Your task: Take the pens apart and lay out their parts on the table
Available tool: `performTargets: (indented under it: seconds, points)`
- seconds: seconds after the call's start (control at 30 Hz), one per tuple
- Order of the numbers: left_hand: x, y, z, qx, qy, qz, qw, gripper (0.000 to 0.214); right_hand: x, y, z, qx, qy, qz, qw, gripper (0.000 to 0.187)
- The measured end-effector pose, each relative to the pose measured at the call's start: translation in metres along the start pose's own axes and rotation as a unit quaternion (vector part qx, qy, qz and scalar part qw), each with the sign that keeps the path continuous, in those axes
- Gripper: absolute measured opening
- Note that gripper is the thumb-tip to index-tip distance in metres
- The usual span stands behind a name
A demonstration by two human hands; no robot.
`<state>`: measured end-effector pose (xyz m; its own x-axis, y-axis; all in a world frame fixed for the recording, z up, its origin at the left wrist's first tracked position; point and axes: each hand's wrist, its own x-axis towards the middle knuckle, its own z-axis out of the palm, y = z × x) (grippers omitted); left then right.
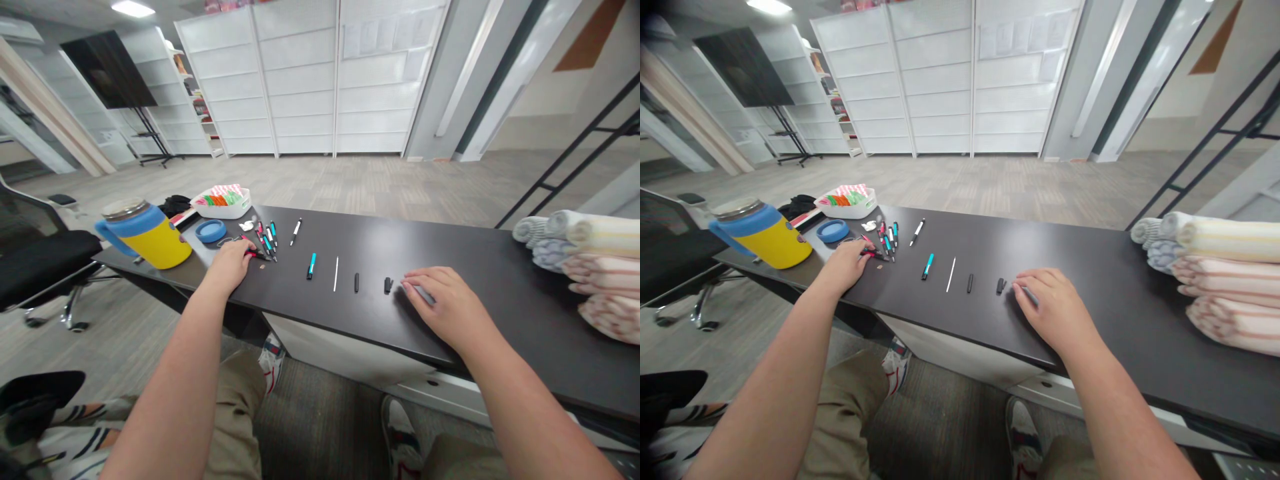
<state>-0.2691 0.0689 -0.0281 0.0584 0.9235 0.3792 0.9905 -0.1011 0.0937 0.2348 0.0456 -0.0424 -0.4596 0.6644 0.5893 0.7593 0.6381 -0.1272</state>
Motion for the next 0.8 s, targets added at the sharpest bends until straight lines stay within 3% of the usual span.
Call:
performTargets:
  seconds: [0.33,0.43,0.53,0.6,0.67,0.73,0.8]
  points:
    - [-0.004,-0.005,-0.008,0.002,0.016,0.014,1.000,0.015,0.000,0.002,0.000,0.005,-0.011,0.001,1.000,0.017]
    - [-0.007,0.001,-0.013,-0.026,0.060,0.013,0.998,0.019,0.001,0.001,0.000,0.012,-0.010,-0.002,1.000,0.016]
    - [-0.006,0.016,-0.017,-0.131,0.147,-0.046,0.979,0.029,0.002,-0.001,0.000,0.010,-0.006,-0.003,1.000,0.016]
    - [-0.003,0.032,-0.017,-0.269,0.212,-0.101,0.934,0.038,0.003,-0.002,0.000,0.009,-0.006,-0.002,1.000,0.017]
    - [0.001,0.050,-0.015,-0.460,0.268,-0.126,0.837,0.042,0.003,-0.004,-0.001,0.011,-0.007,-0.002,1.000,0.017]
    - [0.003,0.071,-0.013,-0.613,0.237,-0.136,0.741,0.043,0.004,-0.005,-0.001,0.014,-0.008,-0.005,1.000,0.016]
    - [0.002,0.093,-0.009,-0.703,0.177,-0.142,0.674,0.042,0.004,-0.005,-0.002,0.018,-0.004,-0.006,1.000,0.016]
